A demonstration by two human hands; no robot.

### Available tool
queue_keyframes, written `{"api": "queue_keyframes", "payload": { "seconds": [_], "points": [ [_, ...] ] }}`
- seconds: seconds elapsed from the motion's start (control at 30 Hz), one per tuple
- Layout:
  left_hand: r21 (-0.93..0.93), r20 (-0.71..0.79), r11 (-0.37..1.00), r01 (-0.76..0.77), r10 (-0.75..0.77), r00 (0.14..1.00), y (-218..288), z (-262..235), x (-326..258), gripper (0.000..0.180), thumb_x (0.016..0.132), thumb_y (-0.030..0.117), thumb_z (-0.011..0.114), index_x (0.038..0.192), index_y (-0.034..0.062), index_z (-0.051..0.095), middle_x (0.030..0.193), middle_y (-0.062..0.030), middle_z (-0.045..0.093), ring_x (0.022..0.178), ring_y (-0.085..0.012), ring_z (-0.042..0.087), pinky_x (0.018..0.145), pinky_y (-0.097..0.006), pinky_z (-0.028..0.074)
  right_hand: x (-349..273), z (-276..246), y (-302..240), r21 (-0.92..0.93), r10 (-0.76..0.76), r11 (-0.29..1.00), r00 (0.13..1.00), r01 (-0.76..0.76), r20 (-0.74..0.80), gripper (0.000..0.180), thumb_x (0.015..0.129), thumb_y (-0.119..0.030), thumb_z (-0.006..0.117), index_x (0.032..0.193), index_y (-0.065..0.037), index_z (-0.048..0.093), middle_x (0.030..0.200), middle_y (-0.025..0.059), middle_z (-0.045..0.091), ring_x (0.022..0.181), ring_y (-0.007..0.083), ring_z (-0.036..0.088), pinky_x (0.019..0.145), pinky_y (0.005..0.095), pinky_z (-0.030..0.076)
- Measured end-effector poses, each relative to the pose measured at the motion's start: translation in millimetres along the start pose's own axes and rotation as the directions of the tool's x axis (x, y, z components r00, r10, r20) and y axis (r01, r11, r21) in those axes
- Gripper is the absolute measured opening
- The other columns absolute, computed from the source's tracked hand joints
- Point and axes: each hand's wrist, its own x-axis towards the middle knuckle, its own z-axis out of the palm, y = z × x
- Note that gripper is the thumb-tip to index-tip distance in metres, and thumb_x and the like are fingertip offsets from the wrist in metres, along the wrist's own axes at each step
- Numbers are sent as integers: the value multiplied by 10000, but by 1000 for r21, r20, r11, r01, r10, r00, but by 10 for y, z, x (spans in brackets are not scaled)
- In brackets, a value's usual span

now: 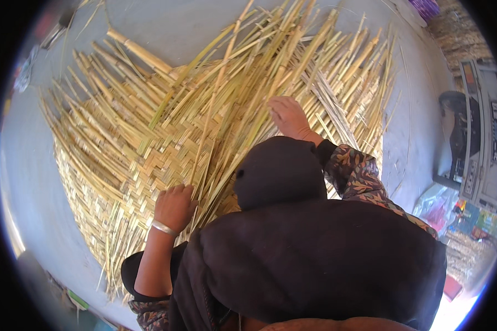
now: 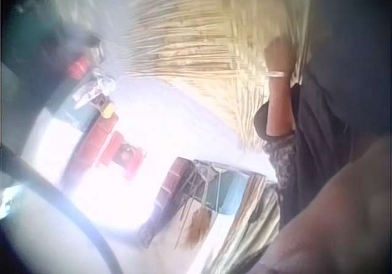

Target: The person weaves a large flat basket using dried palm leaves, interlacing the strips by hand to form a tight pattern. The person adjusts the weave and continues adding new strips to expand the basket.

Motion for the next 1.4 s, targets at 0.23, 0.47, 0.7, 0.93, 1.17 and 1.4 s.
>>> {"api": "queue_keyframes", "payload": {
  "seconds": [0.23, 0.47, 0.7, 0.93, 1.17, 1.4],
  "points": [
    [-73, 50, 996, 53, -49, 998, -159, 148, 221, 371, 786, 243, 631, 1105, 62, 577, 1077, -137, 608, 979, -322, 576, 841, -432, 439, -688, 21, 658, 305, 702, 701, 700, -645, -134, 291, 839, -246, 595, 1059, -56, 603, 902, 142, 643, 835, 289, 617, 758, 353, 482],
    [-286, -134, 949, 135, -179, 975, -729, 981, 717, 523, 828, 317, 626, 1220, -3, 492, 1156, -225, 559, 1070, -388, 517, 914, -443, 413, -517, 321, 560, 516, 871, 286, 444, -808, 212, 623, 836, -441, 582, 1217, 41, 483, 986, 222, 633, 907, 311, 627, 785, 358, 475],
    [-391, -223, 895, 216, -320, 921, -447, 1277, 984, 732, 764, 447, 686, 1244, -55, 455, 1257, -283, 457, 1165, -407, 438, 972, -435, 376, -328, 366, 413, 497, 800, 336, 521, -800, 299, 710, 870, -444, 555, 1305, 87, 373, 1182, 222, 480, 1076, 287, 493, 912, 352, 400],
    [-366, -191, 903, 225, -310, 931, 382, 1374, 1089, 944, 659, 534, 730, 1332, -11, 353, 1328, -224, 401, 1202, -387, 412, 998, -459, 343, -220, 322, 200, 496, 691, 471, 654, -729, 306, 657, 861, -395, 570, 1264, 98, 406, 1122, 243, 555, 1029, 314, 560, 884, 362, 426],
    [-146, -115, 939, 312, -329, 937, 540, 1351, 1071, 908, 649, 299, 772, 1366, 60, 269, 1193, -164, 501, 1089, -345, 505, 877, -478, 419, 33, 185, 88, 268, 486, 736, 760, -622, 432, 586, 869, -393, 534, 1140, 119, 446, 854, 228, 614, 813, 328, 620, 745, 408, 473],
    [-182, -212, 974, 136, -174, 962, 371, 1482, 1015, 606, 722, 129, 633, 1276, 58, 396, 932, -153, 597, 906, -328, 575, 783, -436, 463, 534, -240, -341, -56, -102, 990, 924, 131, 368, 232, 865, -276, 524, 918, -64, 606, 993, 121, 627, 898, 296, 594, 755, 402, 461]
  ]
}}
